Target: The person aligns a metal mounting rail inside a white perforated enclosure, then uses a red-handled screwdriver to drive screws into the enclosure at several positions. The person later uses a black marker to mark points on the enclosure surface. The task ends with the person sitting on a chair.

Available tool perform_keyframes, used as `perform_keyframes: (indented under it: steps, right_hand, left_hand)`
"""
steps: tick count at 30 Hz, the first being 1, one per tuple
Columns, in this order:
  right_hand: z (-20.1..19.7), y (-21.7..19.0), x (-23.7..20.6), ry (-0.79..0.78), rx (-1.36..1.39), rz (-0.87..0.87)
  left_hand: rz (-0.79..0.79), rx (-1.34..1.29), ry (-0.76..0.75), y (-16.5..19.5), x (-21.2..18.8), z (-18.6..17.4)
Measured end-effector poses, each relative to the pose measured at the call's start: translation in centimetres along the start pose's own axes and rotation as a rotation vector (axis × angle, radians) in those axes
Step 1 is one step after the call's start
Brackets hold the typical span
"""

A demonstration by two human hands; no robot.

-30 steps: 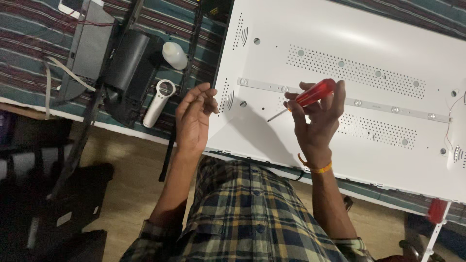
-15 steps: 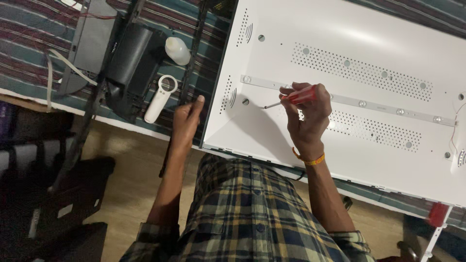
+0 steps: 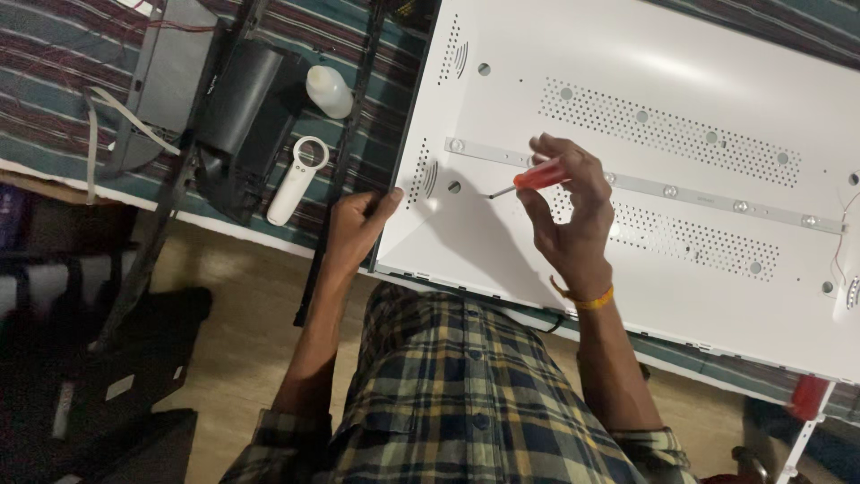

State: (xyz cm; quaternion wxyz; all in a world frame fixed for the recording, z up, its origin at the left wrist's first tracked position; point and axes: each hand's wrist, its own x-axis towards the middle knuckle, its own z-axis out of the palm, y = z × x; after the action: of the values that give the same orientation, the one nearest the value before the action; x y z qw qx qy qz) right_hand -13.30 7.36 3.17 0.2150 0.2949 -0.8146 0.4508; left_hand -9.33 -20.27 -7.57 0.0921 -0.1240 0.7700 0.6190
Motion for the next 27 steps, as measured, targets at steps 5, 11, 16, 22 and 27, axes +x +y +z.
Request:
perform_keyframes:
  steps: [5,11,16,22,27]
  right_hand:
    - [-2.8,-2.3,2.5,-0.316,-0.203,0.219]
    - [-3.6,-3.6,5.2,-0.38,-0.267,0.223]
    - [-2.9,-3.5,4.8,-0.371,-0.415,0.221]
    - [-2.7,-2.8,3.5,-0.323,-0.533,0.19]
    - [-1.3,-2.8,2.2,-0.25,-0.542,0.342]
  left_hand:
    - [0.07,0.133,0.024,1.1,0.3,0.2]
    - [0.118,0.123,0.084,1.8,0.2,0.5]
    - [0.155,0.14,0.092,1.7,0.3,0.4]
    - [0.1,0.142,0.094,1.3,0.4,0.5]
    - [0.106,0.051,0.087,1.1,0.2,0.6]
